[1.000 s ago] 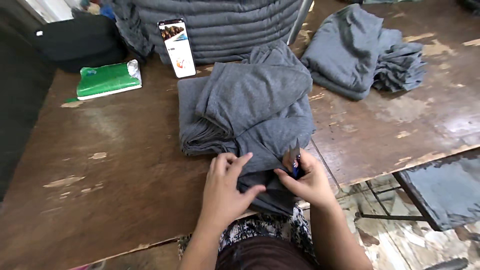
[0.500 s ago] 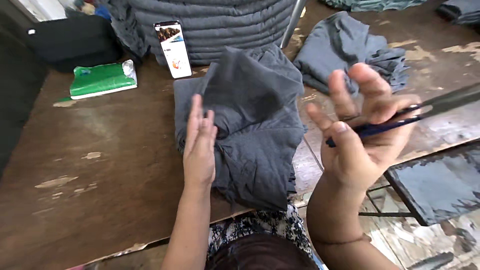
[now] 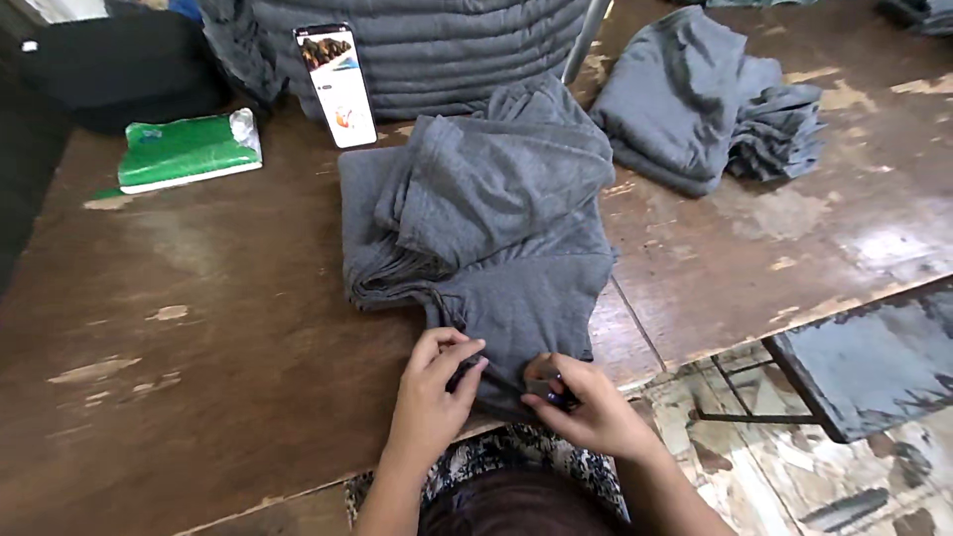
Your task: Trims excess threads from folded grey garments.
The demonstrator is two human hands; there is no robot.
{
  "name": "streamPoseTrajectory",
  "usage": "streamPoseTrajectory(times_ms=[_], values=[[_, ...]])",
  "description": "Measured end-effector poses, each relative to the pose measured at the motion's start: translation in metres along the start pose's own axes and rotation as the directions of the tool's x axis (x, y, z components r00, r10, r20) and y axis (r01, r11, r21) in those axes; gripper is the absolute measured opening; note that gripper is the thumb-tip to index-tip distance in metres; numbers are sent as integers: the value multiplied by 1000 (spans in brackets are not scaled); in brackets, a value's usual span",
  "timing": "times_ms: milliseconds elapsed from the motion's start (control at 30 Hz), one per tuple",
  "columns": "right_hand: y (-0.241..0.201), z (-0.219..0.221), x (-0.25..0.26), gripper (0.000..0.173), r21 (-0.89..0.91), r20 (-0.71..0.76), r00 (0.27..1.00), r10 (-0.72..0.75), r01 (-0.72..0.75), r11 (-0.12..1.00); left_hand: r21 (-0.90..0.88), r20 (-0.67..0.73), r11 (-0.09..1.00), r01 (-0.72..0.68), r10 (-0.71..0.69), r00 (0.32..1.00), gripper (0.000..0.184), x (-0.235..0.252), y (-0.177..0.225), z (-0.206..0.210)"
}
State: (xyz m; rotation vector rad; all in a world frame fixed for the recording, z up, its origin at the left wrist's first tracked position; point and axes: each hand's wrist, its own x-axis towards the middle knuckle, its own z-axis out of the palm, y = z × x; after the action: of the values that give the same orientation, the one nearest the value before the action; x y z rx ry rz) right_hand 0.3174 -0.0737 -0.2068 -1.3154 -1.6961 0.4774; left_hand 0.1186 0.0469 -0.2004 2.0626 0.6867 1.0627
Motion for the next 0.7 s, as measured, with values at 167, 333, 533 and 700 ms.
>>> streamPoseTrajectory(times_ms=[167,333,533,700], values=[[-7,-23,24,11,232,-287,958,-20,90,969,43,-131,999,2,4,991,21,-7,0,-4],[-4,-6,63,13,-66,-551,830,-90,64,996,-72,-114,993,96,-104,988,24,-6,8,3],[13,30,65,14,-138,-320,947,-9,-37,990,-705,24,651,283,-377,926,41,-2,14,-5],[-5,31,55,26,116,-194,963,-187,212,970,-793,46,538,285,-414,909,26,-8,15,-7]])
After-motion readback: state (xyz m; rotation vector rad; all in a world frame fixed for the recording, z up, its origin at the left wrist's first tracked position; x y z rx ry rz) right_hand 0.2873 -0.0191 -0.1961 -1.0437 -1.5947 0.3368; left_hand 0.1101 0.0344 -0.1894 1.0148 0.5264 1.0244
